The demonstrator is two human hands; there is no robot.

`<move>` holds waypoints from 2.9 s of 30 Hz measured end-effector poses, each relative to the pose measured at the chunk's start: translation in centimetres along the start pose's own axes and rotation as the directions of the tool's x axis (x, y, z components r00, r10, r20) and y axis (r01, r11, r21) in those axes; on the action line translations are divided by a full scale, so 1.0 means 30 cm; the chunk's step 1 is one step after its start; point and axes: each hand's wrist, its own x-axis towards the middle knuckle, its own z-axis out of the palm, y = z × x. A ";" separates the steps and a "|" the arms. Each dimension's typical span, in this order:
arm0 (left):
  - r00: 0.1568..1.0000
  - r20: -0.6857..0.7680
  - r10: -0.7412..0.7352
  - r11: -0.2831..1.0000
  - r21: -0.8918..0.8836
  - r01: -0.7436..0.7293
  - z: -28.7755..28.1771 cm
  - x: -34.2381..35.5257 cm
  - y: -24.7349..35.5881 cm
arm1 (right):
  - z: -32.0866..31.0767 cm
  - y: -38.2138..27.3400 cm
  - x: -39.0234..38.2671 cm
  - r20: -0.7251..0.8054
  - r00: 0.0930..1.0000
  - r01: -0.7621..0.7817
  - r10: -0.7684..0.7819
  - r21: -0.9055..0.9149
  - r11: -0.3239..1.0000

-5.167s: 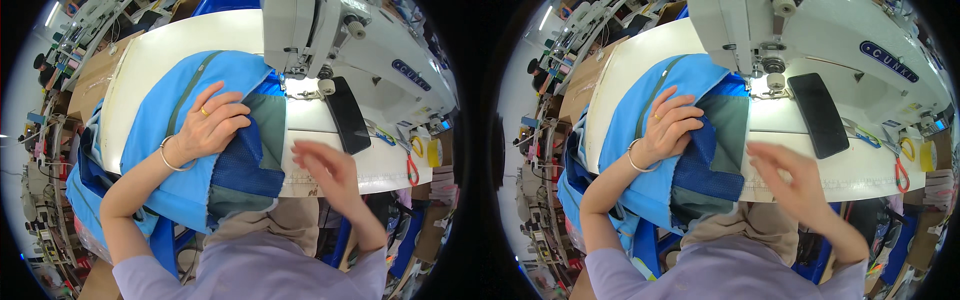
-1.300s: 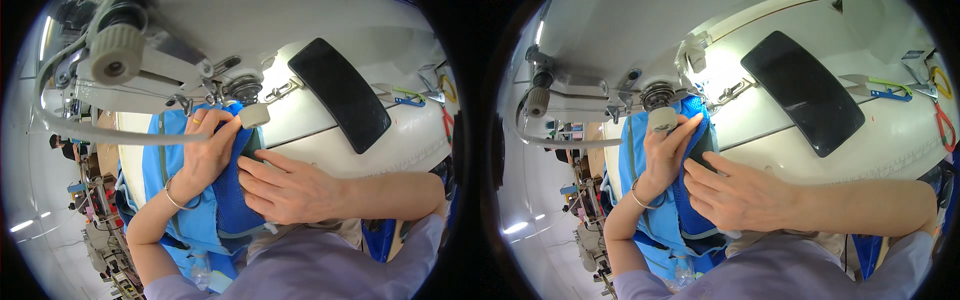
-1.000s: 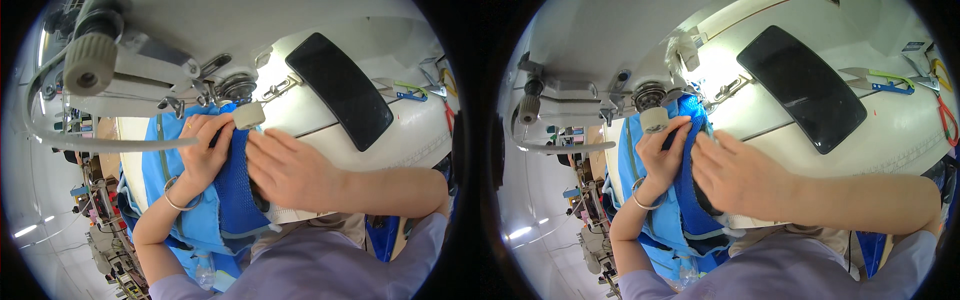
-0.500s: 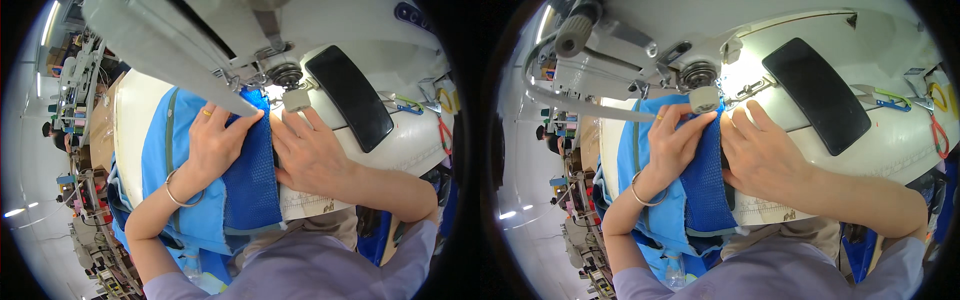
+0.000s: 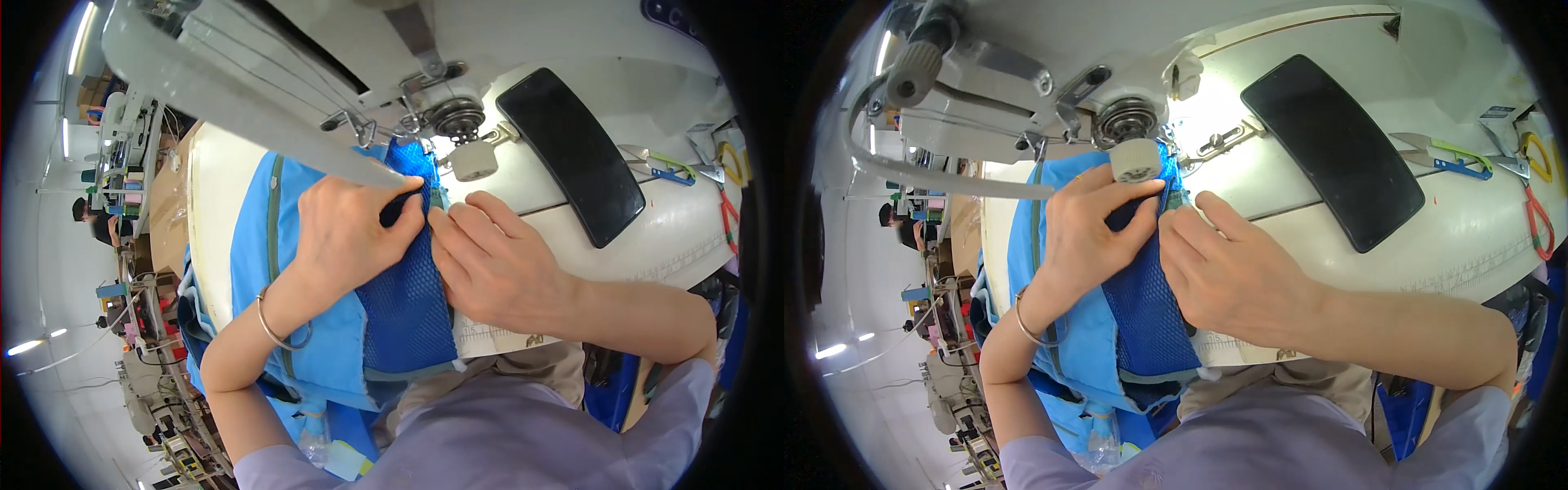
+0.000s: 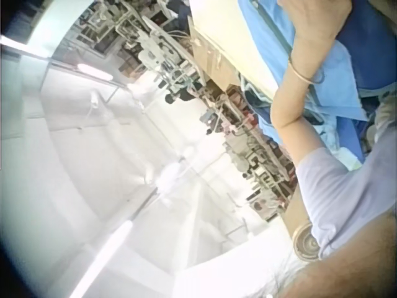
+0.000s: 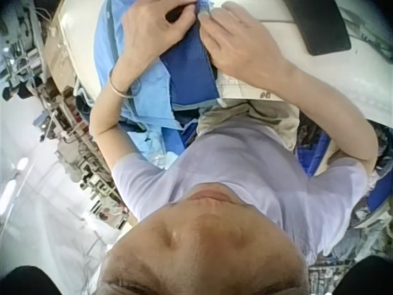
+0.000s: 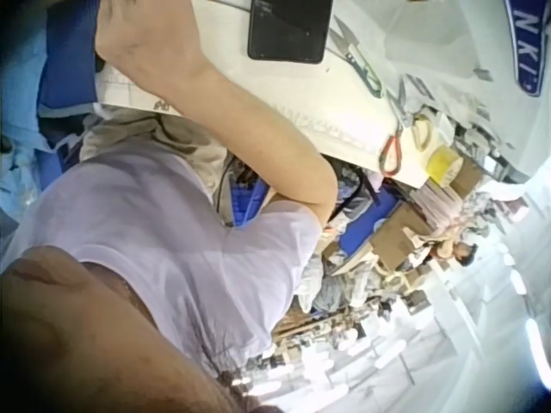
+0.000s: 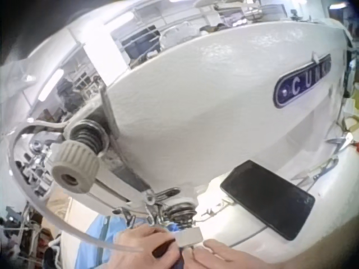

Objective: The person sews a blue and green fabric bag using a sewing machine. They align the edges of the bag, guide it under the needle, and sew along the seams. The person repeatedly adjusts the fabric and checks the stitching throughout the process.

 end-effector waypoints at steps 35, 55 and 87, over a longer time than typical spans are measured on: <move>0.861 0.330 -0.387 0.844 -0.250 0.475 -0.006 0.095 -0.037 | -0.001 -0.054 -0.029 -0.003 0.983 0.185 -0.185 0.000 0.983; 0.964 -0.022 0.266 0.961 0.080 -0.263 0.044 -0.070 -0.061 | -0.038 0.000 -0.020 0.128 0.961 0.219 -0.245 0.186 0.958; 0.956 -0.237 0.175 0.983 -0.019 -0.184 0.128 -0.026 -0.129 | -0.029 0.065 0.024 0.106 0.982 0.141 -0.158 0.154 0.978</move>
